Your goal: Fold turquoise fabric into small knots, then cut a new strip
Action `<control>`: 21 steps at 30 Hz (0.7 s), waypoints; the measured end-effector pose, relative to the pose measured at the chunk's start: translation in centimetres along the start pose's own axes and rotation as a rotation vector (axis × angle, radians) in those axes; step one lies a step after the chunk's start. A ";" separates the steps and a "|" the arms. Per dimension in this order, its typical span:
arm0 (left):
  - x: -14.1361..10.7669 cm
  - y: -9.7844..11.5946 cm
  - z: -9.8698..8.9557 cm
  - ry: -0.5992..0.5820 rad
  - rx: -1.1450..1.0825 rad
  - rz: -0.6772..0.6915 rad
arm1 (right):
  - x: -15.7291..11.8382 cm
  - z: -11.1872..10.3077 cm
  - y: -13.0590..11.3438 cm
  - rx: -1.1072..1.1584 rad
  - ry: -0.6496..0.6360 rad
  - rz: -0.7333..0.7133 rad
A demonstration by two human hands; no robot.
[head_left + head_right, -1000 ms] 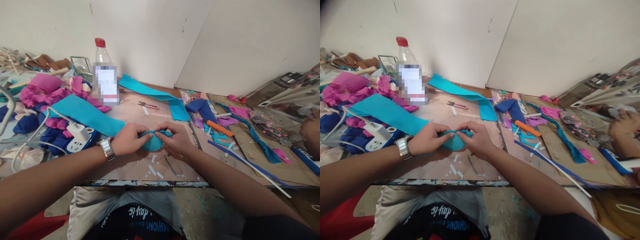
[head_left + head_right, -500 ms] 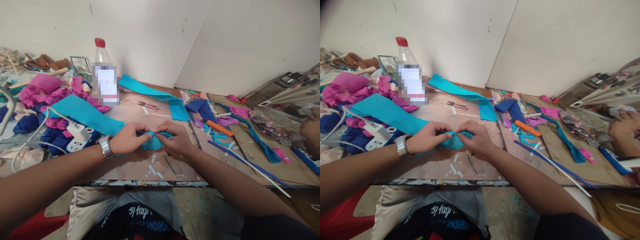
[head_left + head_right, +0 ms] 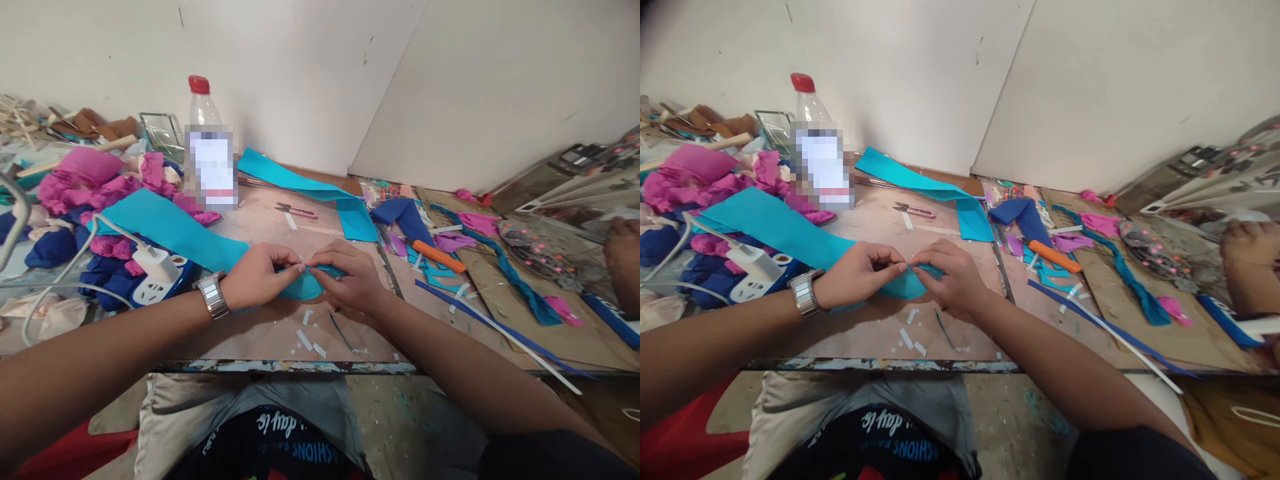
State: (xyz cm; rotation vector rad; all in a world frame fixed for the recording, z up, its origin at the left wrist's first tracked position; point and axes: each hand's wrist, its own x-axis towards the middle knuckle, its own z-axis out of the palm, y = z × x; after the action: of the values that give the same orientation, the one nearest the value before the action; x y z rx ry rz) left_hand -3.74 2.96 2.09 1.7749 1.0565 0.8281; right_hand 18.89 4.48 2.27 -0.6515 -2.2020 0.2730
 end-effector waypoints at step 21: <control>-0.6 0.9 0.1 0.083 0.421 0.229 | 0.1 -0.2 -0.3 -0.052 -0.061 0.027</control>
State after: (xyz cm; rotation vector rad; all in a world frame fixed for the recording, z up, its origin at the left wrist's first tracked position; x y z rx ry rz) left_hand -3.65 2.20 2.83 2.2650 1.1580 0.8688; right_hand 18.88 4.23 2.54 -0.7100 -2.2661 0.2537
